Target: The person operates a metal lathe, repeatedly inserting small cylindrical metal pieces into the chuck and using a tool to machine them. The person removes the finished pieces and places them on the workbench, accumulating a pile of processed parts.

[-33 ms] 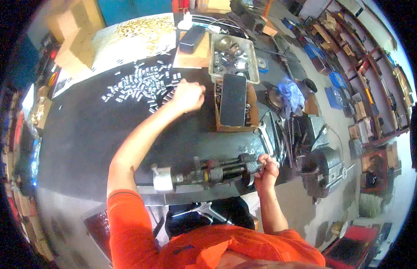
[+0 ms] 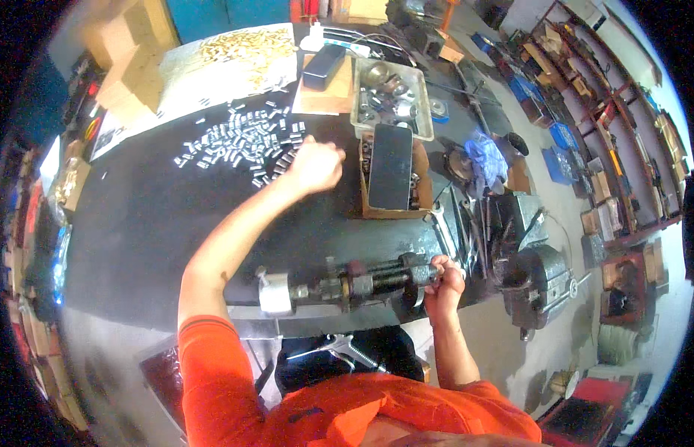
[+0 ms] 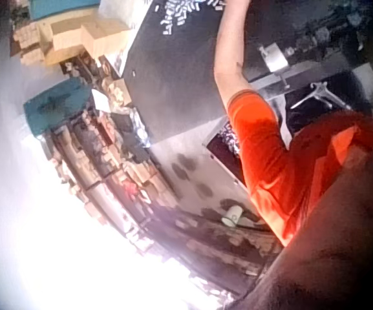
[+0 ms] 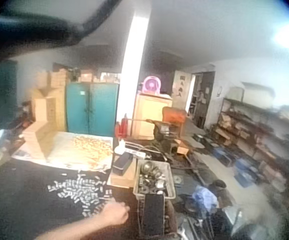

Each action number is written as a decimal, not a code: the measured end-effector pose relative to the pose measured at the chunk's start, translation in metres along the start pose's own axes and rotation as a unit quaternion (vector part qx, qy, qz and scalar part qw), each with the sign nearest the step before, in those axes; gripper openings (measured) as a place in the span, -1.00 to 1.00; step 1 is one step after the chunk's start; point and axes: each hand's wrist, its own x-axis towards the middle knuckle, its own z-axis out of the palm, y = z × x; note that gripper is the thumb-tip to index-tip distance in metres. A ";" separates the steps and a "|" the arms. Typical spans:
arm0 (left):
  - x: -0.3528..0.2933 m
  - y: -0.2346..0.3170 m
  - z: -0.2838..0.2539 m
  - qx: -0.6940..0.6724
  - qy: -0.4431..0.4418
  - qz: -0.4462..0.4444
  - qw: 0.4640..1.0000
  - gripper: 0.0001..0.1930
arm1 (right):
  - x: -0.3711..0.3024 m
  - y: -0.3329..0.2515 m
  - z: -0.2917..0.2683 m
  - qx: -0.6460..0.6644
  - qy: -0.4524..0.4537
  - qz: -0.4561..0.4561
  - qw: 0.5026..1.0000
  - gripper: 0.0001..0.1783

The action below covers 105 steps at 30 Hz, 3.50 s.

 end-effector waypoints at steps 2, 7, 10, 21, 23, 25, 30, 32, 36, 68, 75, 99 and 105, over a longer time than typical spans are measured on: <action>-0.018 0.010 -0.005 0.031 -0.008 0.045 0.998 -0.86 | 0.000 0.003 0.001 0.005 0.004 -0.011 1.000 -0.64; -0.037 0.016 -0.023 0.035 -0.062 0.042 0.997 -0.82 | -0.001 0.005 0.000 0.032 0.016 -0.023 0.999 -0.77; -0.034 0.018 -0.034 0.022 -0.108 0.049 0.993 -0.84 | 0.001 0.008 -0.005 0.069 0.011 -0.012 0.998 -0.82; -0.097 0.027 -0.068 -0.166 0.112 -0.166 0.966 -0.87 | -0.010 0.006 -0.004 0.058 -0.039 -0.044 0.997 -0.87; -0.136 0.013 -0.078 -0.503 0.132 -0.274 0.809 -0.94 | -0.011 0.006 -0.001 0.057 -0.021 -0.026 0.998 -0.86; -0.169 0.019 -0.101 -0.608 0.154 -0.296 0.720 -0.94 | -0.009 0.004 -0.003 0.040 -0.021 -0.023 0.999 -0.85; -0.222 0.051 -0.132 -0.754 0.249 -0.204 0.573 -0.91 | -0.005 0.006 -0.010 0.041 -0.023 -0.013 0.999 -0.85; -0.226 0.066 -0.139 -0.760 0.240 -0.186 0.575 -0.88 | -0.002 0.007 -0.012 0.039 -0.025 -0.026 0.999 -0.84; -0.227 0.087 -0.142 -0.754 0.205 -0.189 0.595 -0.88 | 0.000 0.008 -0.016 0.024 -0.054 -0.036 0.998 -0.81; -0.220 0.087 -0.137 -0.710 0.219 -0.162 0.650 -0.92 | 0.071 -0.006 0.037 -0.084 0.027 -0.126 0.988 -0.79; -0.226 0.083 -0.140 -0.729 0.199 -0.194 0.626 -0.91 | -0.024 -0.032 0.003 -0.027 -0.099 0.007 0.995 -0.84; -0.225 0.083 -0.136 -0.743 0.203 -0.191 0.608 -0.86 | -0.034 -0.052 0.021 0.022 -0.144 -0.141 0.979 -0.82; -0.224 0.084 -0.138 -0.758 0.208 -0.187 0.590 -0.82 | 0.012 0.000 0.019 -0.060 0.058 -0.035 0.996 -0.91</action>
